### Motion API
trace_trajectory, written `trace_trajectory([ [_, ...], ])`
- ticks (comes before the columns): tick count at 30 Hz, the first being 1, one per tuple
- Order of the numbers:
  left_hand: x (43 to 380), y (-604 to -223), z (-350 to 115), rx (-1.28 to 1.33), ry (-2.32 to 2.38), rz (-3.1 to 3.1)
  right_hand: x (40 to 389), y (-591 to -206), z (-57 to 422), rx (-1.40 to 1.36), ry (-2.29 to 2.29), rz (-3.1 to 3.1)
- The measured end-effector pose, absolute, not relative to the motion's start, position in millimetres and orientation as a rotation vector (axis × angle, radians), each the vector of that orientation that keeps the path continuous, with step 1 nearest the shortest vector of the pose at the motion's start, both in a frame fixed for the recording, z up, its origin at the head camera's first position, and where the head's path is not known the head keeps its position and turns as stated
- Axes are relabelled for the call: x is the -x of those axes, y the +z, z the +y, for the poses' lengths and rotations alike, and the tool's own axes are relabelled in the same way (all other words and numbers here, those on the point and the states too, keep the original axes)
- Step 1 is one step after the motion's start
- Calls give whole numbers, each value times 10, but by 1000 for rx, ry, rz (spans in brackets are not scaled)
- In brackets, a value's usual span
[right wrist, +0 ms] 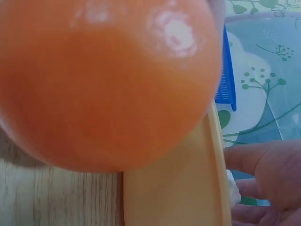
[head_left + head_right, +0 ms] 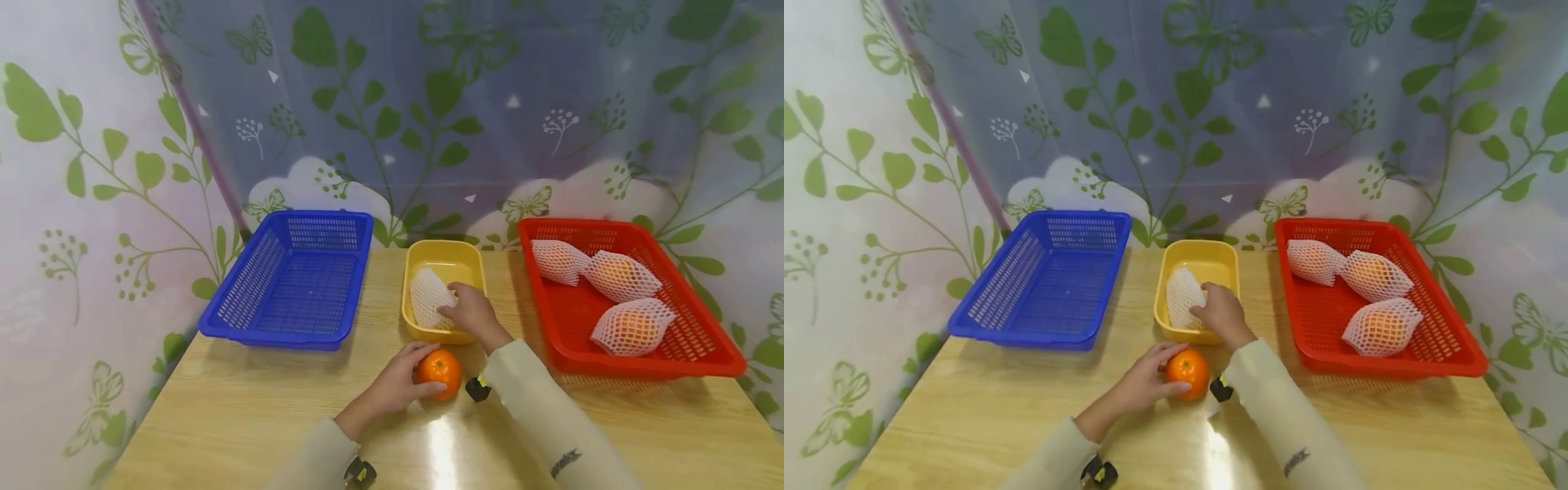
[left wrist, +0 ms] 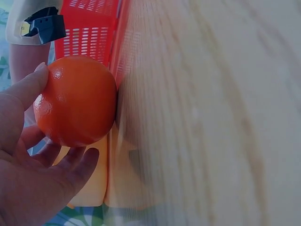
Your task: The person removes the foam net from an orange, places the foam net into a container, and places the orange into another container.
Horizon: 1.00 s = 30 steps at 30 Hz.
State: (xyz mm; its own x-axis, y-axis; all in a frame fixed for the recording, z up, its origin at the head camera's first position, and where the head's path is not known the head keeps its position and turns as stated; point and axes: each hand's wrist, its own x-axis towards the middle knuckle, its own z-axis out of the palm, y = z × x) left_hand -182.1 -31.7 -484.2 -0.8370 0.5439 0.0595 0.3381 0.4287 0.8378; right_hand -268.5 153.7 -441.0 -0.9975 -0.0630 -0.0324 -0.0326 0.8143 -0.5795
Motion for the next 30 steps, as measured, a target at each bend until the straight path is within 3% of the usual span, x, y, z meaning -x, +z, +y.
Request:
trace_trajectory([
  [30, 1803, -4863, -312, -805, 1366, 2445, 2650, -4423, 1511, 354, -1055, 2848],
])
